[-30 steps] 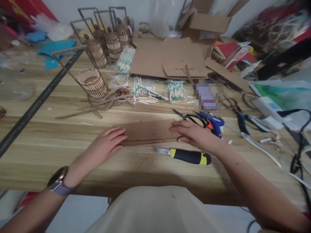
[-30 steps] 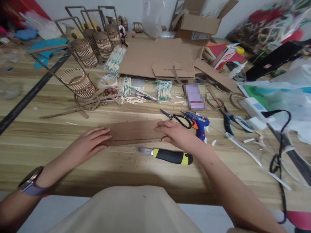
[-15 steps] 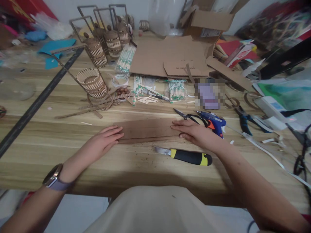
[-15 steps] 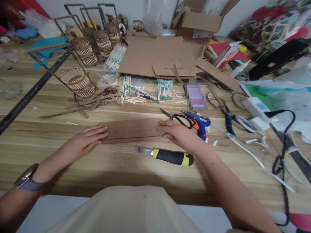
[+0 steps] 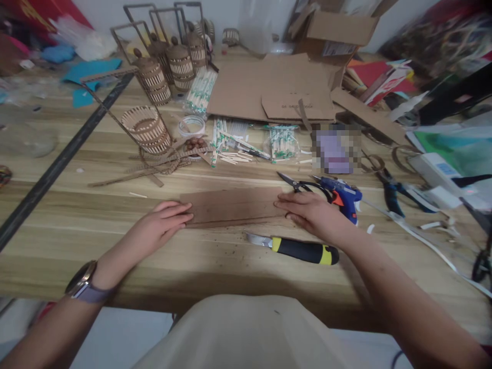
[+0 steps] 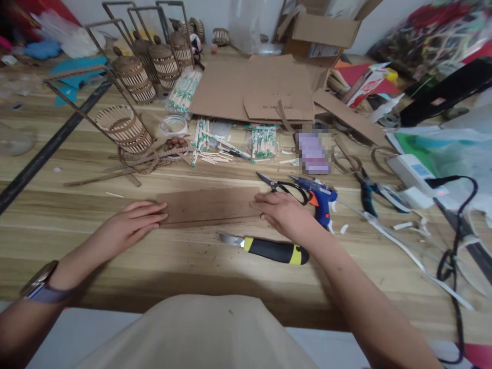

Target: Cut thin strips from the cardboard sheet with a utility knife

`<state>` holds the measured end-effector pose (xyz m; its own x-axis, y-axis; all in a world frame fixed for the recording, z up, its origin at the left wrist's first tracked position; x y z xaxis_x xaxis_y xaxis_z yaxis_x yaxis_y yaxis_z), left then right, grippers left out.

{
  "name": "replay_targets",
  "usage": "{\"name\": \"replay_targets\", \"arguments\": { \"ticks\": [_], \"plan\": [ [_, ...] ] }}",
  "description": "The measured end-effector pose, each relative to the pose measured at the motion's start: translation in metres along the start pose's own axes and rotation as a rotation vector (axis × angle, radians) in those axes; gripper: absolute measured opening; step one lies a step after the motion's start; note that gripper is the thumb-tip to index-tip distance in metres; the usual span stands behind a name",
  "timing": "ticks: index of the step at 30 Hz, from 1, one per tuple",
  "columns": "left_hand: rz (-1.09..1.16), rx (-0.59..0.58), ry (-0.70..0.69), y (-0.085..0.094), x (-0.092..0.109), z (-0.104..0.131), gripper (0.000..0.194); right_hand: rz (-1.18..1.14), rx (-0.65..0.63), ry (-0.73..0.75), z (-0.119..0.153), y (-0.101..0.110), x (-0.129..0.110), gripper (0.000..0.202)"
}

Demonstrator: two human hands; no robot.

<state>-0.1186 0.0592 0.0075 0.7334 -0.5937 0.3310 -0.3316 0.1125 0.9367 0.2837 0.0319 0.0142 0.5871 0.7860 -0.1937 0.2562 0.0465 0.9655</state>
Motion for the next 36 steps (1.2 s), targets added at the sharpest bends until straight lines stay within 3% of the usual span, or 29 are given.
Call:
{"name": "replay_targets", "arguments": {
  "ticks": [13,36],
  "plan": [
    [0.042,-0.072,0.052,-0.0015,-0.0074,-0.0005,0.036,-0.068,0.091,0.008,0.0,0.0038,-0.0031,0.031],
    [0.048,-0.016,-0.009,0.0029,-0.0029,-0.0035,0.034,-0.035,0.109,-0.055,0.0067,-0.0044,-0.0053,0.032]
  ]
}}
Point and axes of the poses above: each hand's wrist, its own z-axis away from the middle knuckle, its own y-axis out of the back of the hand, x = y × z, the point moved 3 cm from there along -z, towards the middle knuckle, and after that the axes turned 14 degrees about y, right-handed, at the moved point
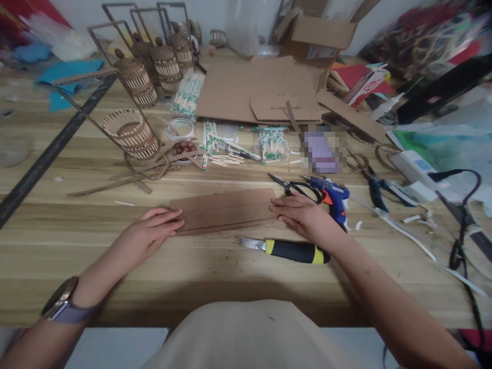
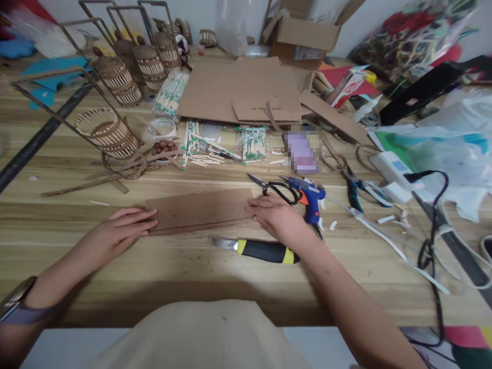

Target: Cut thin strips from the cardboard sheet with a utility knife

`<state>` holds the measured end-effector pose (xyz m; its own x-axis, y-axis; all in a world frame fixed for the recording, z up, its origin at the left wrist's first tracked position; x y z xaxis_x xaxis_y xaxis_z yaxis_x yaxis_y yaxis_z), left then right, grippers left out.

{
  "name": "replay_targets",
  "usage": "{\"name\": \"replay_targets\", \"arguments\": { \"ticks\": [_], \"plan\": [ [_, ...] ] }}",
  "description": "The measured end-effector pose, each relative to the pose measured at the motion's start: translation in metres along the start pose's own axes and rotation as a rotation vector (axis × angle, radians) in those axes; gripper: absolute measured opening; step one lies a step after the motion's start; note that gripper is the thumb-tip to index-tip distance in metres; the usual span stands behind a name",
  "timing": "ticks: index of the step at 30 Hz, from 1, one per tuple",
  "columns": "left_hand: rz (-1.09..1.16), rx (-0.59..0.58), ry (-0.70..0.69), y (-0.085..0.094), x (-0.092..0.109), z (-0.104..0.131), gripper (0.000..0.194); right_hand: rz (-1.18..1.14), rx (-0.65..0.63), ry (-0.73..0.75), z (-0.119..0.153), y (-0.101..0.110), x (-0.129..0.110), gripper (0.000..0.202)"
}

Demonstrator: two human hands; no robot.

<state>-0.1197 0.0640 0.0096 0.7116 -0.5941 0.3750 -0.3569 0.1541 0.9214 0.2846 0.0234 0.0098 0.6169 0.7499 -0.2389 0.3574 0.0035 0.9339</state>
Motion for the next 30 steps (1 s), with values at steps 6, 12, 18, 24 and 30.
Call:
{"name": "replay_targets", "arguments": {
  "ticks": [6,12,18,24,30],
  "plan": [
    [0.006,-0.028,0.017,-0.002,-0.0028,0.0025,0.033,-0.034,0.016,-0.002,0.0008,0.0018,-0.0024,0.033],
    [0.023,-0.041,0.047,-0.0031,-0.0046,0.0029,0.032,-0.053,0.024,-0.017,0.0018,0.0006,-0.0021,0.035],
    [0.02,-0.047,0.04,-0.0023,-0.0019,0.0026,0.033,-0.012,0.032,0.0,0.0026,-0.0004,-0.0033,0.033],
    [0.016,-0.033,0.046,-0.0045,-0.0028,0.0038,0.035,-0.016,0.028,-0.015,0.0032,0.0,-0.004,0.034],
    [0.009,-0.031,0.037,-0.0029,-0.0002,0.0022,0.034,0.025,0.026,-0.02,0.002,0.001,-0.006,0.03]
  ]
}}
Point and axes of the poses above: each hand's wrist, its own z-axis away from the middle knuckle, its own y-axis out of the back of the hand, x = y × z, the point moved 3 cm from there along -z, towards the middle knuckle, and after that the axes turned 14 degrees about y, right-handed, at the moved point
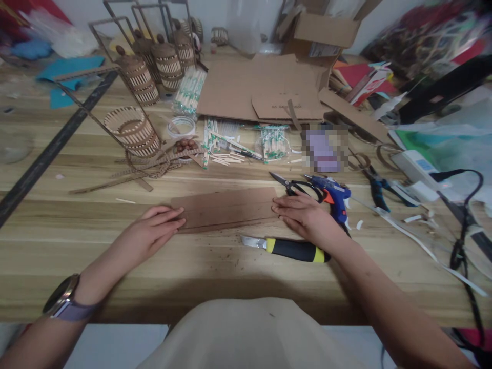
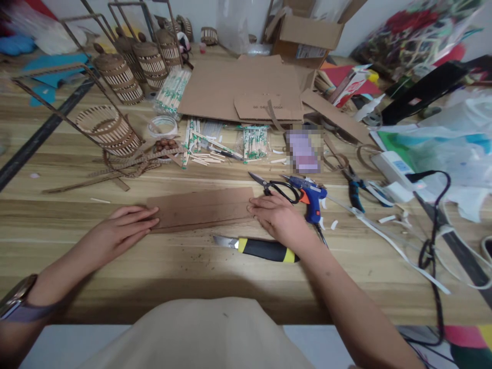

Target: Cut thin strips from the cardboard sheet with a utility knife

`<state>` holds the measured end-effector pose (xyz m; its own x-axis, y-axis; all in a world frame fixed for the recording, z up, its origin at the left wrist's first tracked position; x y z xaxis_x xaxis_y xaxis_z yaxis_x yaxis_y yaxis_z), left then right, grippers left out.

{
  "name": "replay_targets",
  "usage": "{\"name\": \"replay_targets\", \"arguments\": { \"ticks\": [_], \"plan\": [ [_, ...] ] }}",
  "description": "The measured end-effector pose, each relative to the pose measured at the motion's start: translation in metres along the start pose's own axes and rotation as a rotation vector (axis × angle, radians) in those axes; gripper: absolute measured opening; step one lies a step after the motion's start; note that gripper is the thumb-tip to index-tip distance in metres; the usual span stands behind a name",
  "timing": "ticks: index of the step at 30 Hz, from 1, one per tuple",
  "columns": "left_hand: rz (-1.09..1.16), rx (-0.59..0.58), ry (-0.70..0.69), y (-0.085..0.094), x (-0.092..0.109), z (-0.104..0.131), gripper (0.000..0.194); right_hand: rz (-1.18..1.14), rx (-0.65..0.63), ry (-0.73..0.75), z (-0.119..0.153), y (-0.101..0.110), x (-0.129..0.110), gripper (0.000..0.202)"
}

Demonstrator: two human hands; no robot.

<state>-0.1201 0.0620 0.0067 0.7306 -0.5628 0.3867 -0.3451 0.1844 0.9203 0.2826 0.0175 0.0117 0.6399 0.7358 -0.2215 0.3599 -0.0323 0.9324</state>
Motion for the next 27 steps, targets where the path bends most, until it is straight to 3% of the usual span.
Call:
{"name": "replay_targets", "arguments": {
  "ticks": [27],
  "plan": [
    [-0.015,0.017,-0.011,-0.001,-0.001,0.001,0.034,-0.152,-0.013,0.043,0.0,-0.001,0.016,0.027]
  ]
}}
Point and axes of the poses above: each hand's wrist, its own z-axis away from the middle knuckle, its own y-axis out of the back of the hand, x = y × z, the point moved 3 cm from there along -z, towards the middle knuckle, and after that the axes turned 14 degrees about y, right-handed, at the moved point
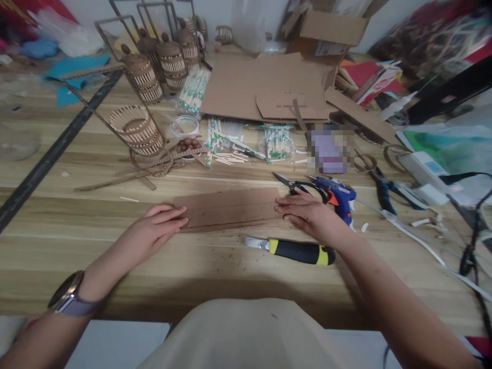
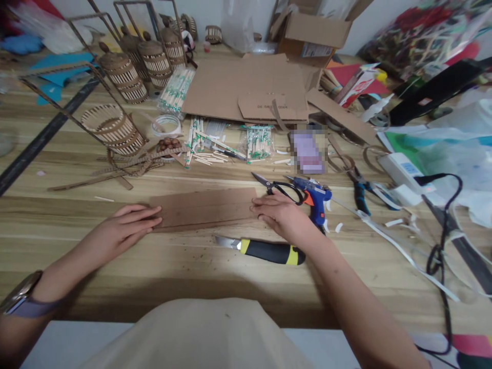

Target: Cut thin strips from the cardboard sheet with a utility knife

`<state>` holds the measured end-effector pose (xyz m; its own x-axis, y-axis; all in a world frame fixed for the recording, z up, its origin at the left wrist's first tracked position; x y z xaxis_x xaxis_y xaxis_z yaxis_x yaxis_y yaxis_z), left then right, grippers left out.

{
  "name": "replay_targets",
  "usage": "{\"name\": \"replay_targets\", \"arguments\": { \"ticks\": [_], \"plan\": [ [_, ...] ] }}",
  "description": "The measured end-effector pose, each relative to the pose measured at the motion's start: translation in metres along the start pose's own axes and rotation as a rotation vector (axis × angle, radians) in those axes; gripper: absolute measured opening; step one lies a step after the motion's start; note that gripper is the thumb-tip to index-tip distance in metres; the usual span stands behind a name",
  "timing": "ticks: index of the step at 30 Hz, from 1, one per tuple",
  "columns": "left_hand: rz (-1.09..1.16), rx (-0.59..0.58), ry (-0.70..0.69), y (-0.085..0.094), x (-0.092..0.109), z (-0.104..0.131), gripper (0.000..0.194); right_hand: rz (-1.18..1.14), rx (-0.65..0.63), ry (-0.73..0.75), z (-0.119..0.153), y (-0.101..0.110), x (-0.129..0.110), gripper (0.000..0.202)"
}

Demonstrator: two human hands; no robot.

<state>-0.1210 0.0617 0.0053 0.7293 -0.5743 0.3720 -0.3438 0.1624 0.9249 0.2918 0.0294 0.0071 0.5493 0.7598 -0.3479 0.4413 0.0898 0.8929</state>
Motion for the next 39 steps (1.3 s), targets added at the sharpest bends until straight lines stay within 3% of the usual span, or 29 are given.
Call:
{"name": "replay_targets", "arguments": {
  "ticks": [27,39],
  "plan": [
    [-0.006,-0.02,-0.023,0.002,0.0,0.0,0.035,0.127,-0.018,0.105,-0.01,0.008,-0.009,0.029],
    [0.014,-0.033,0.018,0.001,0.0,0.0,0.035,0.079,-0.056,0.03,-0.009,0.008,-0.009,0.038]
  ]
}}
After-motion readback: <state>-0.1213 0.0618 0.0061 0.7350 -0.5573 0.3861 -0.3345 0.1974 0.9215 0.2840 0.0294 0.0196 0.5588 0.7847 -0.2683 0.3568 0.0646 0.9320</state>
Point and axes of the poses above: each hand's wrist, its own z-axis away from the middle knuckle, its own y-axis out of the back of the hand, x = y × z, the point moved 3 cm from there along -z, towards the middle knuckle, and after that the axes turned 14 degrees about y, right-handed, at the moved point
